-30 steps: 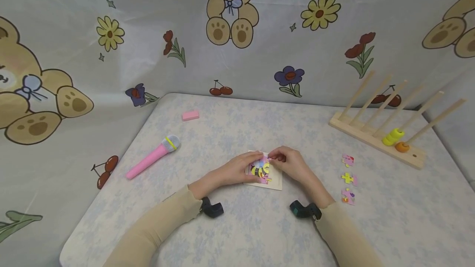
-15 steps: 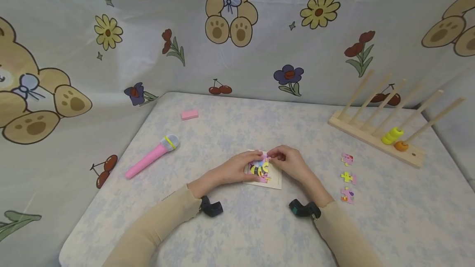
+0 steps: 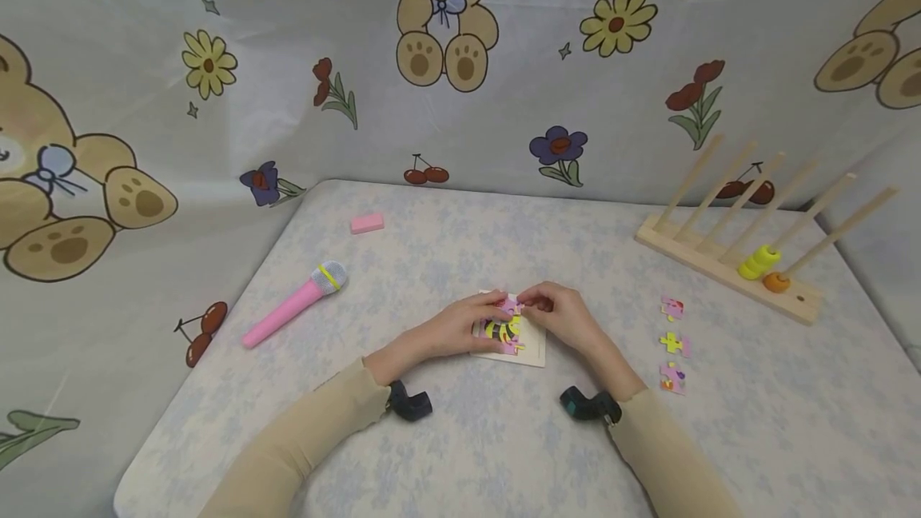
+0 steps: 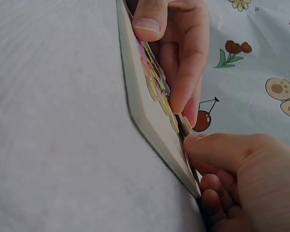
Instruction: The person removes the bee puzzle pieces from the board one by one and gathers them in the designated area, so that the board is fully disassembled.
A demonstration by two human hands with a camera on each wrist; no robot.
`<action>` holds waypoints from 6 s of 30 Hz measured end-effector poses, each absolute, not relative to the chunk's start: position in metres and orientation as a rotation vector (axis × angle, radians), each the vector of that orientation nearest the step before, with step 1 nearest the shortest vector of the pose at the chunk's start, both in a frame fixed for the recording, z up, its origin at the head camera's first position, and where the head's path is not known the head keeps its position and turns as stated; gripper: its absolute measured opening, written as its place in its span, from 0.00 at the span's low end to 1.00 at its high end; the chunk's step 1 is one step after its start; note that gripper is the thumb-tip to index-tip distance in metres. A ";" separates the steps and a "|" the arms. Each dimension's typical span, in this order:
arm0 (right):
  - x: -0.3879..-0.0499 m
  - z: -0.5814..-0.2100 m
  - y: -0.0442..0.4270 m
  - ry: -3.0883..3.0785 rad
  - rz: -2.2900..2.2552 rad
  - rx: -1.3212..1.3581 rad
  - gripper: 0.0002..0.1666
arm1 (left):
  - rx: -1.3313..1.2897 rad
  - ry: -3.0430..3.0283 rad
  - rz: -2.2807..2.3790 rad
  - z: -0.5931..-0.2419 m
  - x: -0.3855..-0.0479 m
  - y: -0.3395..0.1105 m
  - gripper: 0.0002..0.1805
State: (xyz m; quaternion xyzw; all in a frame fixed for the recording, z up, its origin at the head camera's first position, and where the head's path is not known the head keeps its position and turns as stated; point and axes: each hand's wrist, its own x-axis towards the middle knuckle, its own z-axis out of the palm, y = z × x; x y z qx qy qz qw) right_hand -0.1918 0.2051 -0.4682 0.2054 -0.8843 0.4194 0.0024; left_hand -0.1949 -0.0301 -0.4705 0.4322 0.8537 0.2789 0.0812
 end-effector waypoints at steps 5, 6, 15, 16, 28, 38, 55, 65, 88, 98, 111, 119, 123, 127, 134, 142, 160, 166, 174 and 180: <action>-0.191 -0.467 0.205 -2.770 1.367 0.619 0.08 | 1.304 2.543 0.841 -0.470 -0.195 -0.031 0.28; -0.191 -0.467 0.205 -2.770 1.380 0.616 0.08 | 1.311 2.541 0.839 -0.470 -0.195 -0.031 0.28; -0.188 -0.462 0.204 -2.758 1.429 0.607 0.09 | 1.301 2.523 0.800 -0.469 -0.194 -0.031 0.29; -0.185 -0.457 0.202 -2.757 1.434 0.608 0.09 | 1.286 2.520 0.797 -0.469 -0.194 -0.031 0.29; -0.180 -0.444 0.198 -2.722 1.458 0.622 0.10 | 1.270 2.506 0.813 -0.468 -0.195 -0.032 0.31; -0.190 -0.464 0.208 -2.703 1.525 0.551 0.09 | 1.172 2.537 0.913 -0.472 -0.195 -0.030 0.43; -0.186 -0.438 0.232 -2.723 1.337 0.509 0.09 | 1.055 2.531 0.873 -0.470 -0.191 -0.031 0.49; -0.171 -0.424 0.315 -2.771 1.318 0.166 0.19 | 1.049 2.542 0.872 -0.467 -0.191 -0.030 0.50; -0.169 -0.445 0.352 -2.972 1.080 0.095 0.20 | 1.042 2.548 0.847 -0.470 -0.192 -0.029 0.50; -0.170 -0.442 0.352 -2.996 1.021 0.139 0.18 | 1.047 2.545 0.852 -0.469 -0.192 -0.029 0.51; -0.152 -0.417 0.258 -2.809 1.510 0.483 0.18 | 1.063 2.539 0.854 -0.469 -0.192 -0.030 0.51; -0.149 -0.441 0.211 -2.820 1.550 0.675 0.12 | 1.090 2.531 0.866 -0.471 -0.194 -0.029 0.49; -0.149 -0.448 0.206 -2.822 1.548 0.674 0.11 | 1.138 2.531 0.868 -0.473 -0.195 -0.027 0.50; -0.148 -0.452 0.204 -2.829 1.517 0.686 0.12 | 1.128 2.533 0.862 -0.473 -0.195 -0.028 0.49; -0.147 -0.460 0.200 -2.816 1.464 0.735 0.13 | 1.130 2.537 0.867 -0.473 -0.193 -0.030 0.50; -0.147 -0.460 0.197 -2.816 1.461 0.743 0.14 | 1.127 2.538 0.865 -0.474 -0.194 -0.029 0.50; -0.148 -0.459 0.191 -2.782 1.620 0.671 0.16 | 1.119 2.536 0.875 -0.474 -0.196 -0.029 0.51; -0.148 -0.458 0.193 -2.768 1.632 0.681 0.15 | 1.118 2.533 0.875 -0.473 -0.195 -0.030 0.51; -0.147 -0.458 0.195 -2.771 1.665 0.671 0.12 | 1.113 2.523 0.892 -0.472 -0.194 -0.030 0.51; -0.139 -0.437 0.188 -2.760 1.659 0.652 0.11 | 1.097 2.526 0.881 -0.471 -0.194 -0.030 0.51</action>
